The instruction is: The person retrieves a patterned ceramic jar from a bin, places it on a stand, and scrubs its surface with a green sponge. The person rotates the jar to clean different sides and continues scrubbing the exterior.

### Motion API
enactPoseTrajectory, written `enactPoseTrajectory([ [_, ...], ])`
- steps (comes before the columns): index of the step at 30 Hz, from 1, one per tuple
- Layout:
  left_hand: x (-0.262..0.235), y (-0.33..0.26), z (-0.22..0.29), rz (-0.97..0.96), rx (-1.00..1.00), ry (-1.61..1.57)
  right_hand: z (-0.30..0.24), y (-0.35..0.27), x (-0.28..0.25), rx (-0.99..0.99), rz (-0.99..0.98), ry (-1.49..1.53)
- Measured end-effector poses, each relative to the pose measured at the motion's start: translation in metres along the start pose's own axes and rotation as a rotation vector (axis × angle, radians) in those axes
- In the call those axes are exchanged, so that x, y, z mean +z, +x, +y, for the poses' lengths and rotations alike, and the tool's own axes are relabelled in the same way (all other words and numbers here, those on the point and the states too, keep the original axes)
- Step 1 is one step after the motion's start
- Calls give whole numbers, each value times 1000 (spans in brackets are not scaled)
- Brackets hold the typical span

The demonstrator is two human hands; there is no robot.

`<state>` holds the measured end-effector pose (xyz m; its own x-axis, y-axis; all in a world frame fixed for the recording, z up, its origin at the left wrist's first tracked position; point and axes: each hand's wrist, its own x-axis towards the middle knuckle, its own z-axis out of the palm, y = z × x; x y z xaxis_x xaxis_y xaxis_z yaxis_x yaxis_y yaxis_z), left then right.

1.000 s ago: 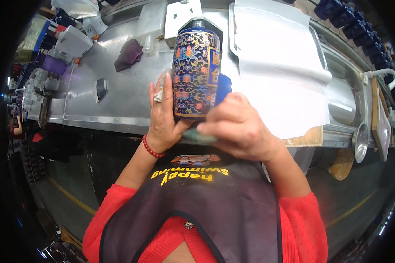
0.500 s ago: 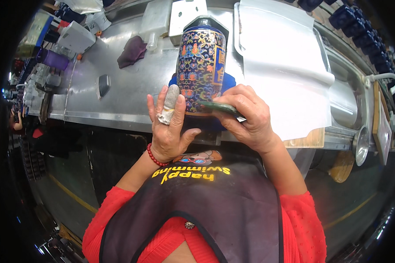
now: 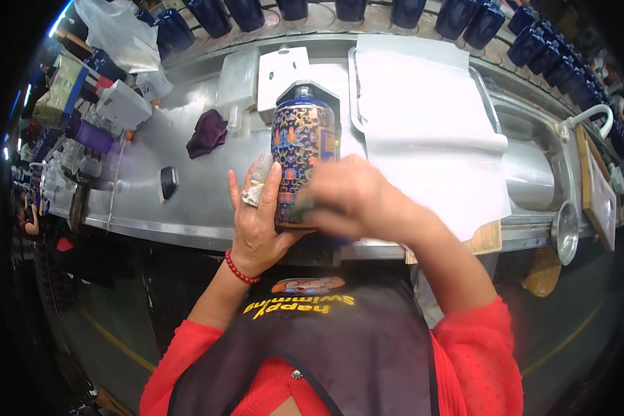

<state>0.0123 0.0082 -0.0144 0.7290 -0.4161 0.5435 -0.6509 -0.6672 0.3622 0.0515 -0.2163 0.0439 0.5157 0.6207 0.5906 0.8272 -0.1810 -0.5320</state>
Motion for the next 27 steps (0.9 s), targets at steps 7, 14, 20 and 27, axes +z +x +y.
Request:
enactPoseTrajectory([
  [7, 7, -12, -11, -49, -23, -52, -9, 10, -1, -93, -33, -191],
  [14, 5, -11, -11, -68, -43, -100, 6, 15, -7, -37, 356, -549],
  [20, 10, -12, -12, -71, -57, -114, -1, -14, 2, 203, 209, 167],
  [27, 15, -20, -22, -111, -84, -166, -16, -32, 17, 49, -69, 235],
])
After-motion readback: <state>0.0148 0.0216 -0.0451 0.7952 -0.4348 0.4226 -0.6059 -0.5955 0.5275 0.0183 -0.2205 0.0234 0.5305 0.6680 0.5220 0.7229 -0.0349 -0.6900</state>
